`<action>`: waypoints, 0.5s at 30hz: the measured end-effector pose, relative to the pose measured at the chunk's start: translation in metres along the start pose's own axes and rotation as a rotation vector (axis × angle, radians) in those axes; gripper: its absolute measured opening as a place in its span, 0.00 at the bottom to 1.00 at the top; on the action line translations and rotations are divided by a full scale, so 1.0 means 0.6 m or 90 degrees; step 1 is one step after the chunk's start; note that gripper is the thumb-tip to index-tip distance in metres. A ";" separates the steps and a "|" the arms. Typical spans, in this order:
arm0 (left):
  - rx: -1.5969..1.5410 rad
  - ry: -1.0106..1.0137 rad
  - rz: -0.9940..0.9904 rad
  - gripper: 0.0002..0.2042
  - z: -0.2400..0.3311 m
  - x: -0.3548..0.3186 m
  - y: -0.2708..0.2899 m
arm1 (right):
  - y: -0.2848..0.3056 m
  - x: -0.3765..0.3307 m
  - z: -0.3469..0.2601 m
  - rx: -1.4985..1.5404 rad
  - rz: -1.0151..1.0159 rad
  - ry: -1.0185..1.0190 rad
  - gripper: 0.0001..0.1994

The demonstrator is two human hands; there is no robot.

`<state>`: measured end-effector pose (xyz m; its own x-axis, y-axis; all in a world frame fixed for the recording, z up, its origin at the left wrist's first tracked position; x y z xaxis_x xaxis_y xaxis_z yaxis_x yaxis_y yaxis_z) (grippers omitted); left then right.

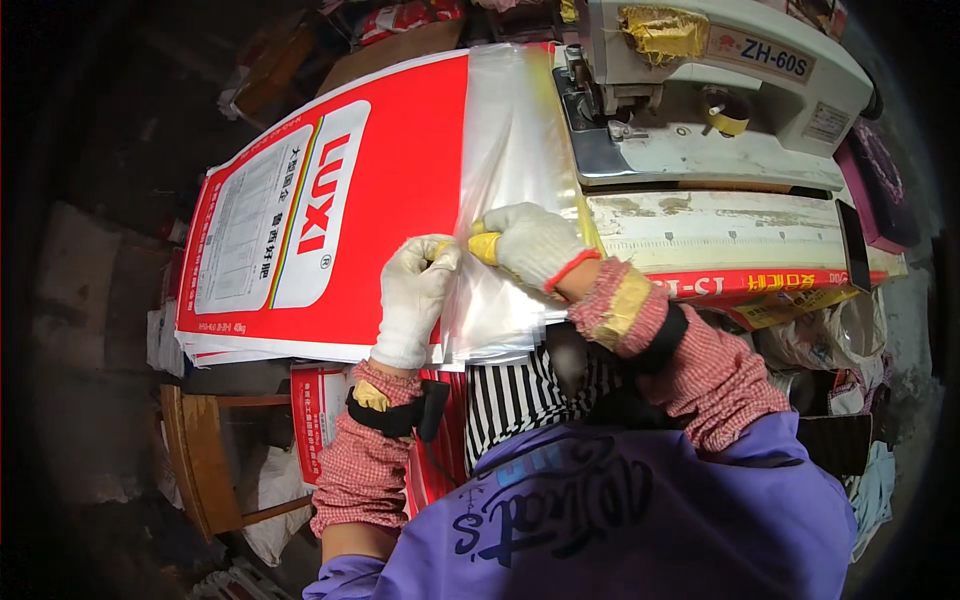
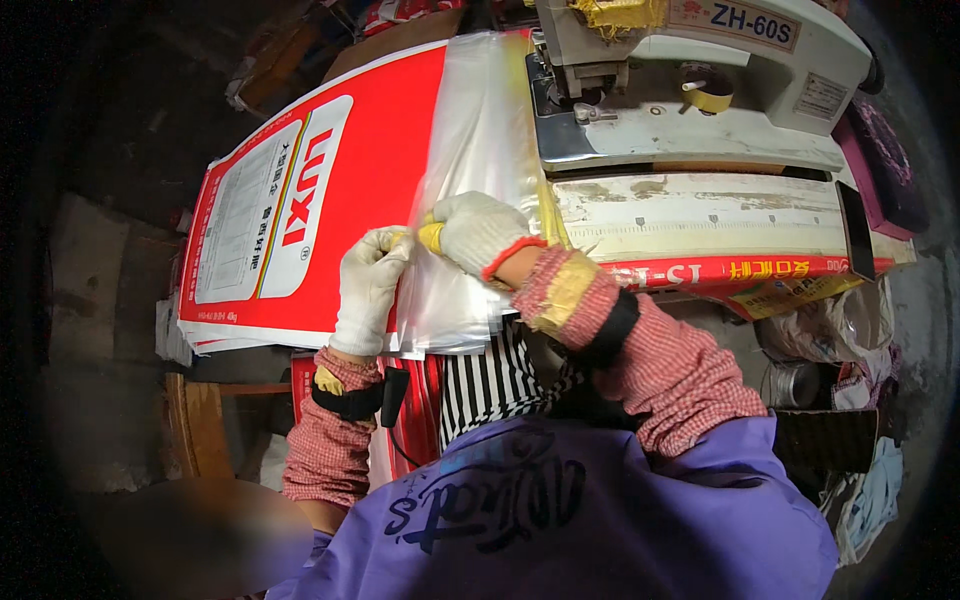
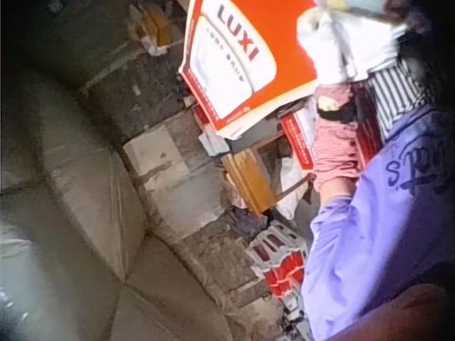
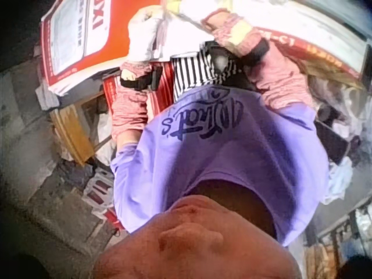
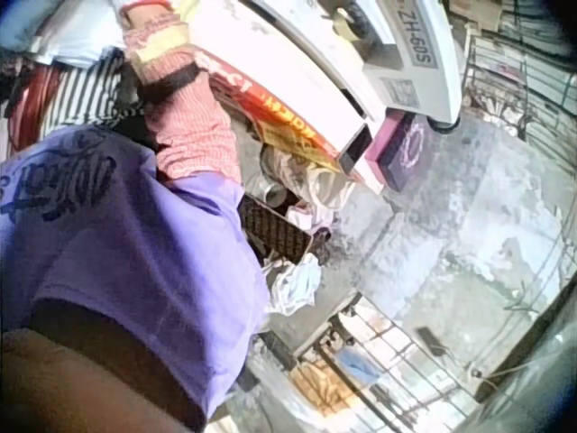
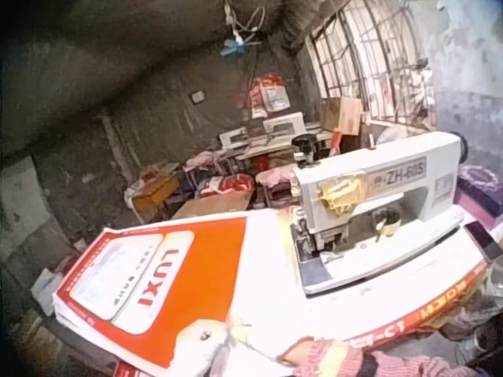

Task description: Using an industrial sewing machine to seal the openings of plastic-lined woven fertilizer bags.

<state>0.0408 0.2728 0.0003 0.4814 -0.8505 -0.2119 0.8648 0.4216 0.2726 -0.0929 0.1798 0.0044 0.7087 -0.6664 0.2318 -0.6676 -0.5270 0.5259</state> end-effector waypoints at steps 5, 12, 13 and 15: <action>0.024 0.000 -0.057 0.10 0.010 0.002 0.002 | -0.032 0.015 0.003 0.162 -0.072 -0.169 0.16; -0.144 -0.094 0.113 0.06 0.069 -0.007 0.134 | -0.020 -0.011 0.008 -0.188 -0.039 -0.003 0.10; -0.147 -0.094 0.109 0.06 0.069 -0.012 0.128 | -0.025 -0.003 0.006 -0.192 -0.037 -0.006 0.10; 0.002 -0.123 0.034 0.06 0.075 -0.025 0.100 | -0.036 0.030 -0.040 -0.504 0.256 0.422 0.10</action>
<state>0.0792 0.2965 0.0621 0.4908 -0.8712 -0.0135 0.8379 0.4677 0.2815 -0.0603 0.1920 0.0167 0.6133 -0.1734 0.7706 -0.7093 0.3085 0.6338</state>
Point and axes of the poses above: each hand's wrist, its own x-axis towards the middle knuckle, its own y-axis out of the back of the hand, z = x × y, the point moved 2 cm from there along x, towards the middle knuckle, and after that the axes turned 11 degrees about y, right-handed, at the moved point
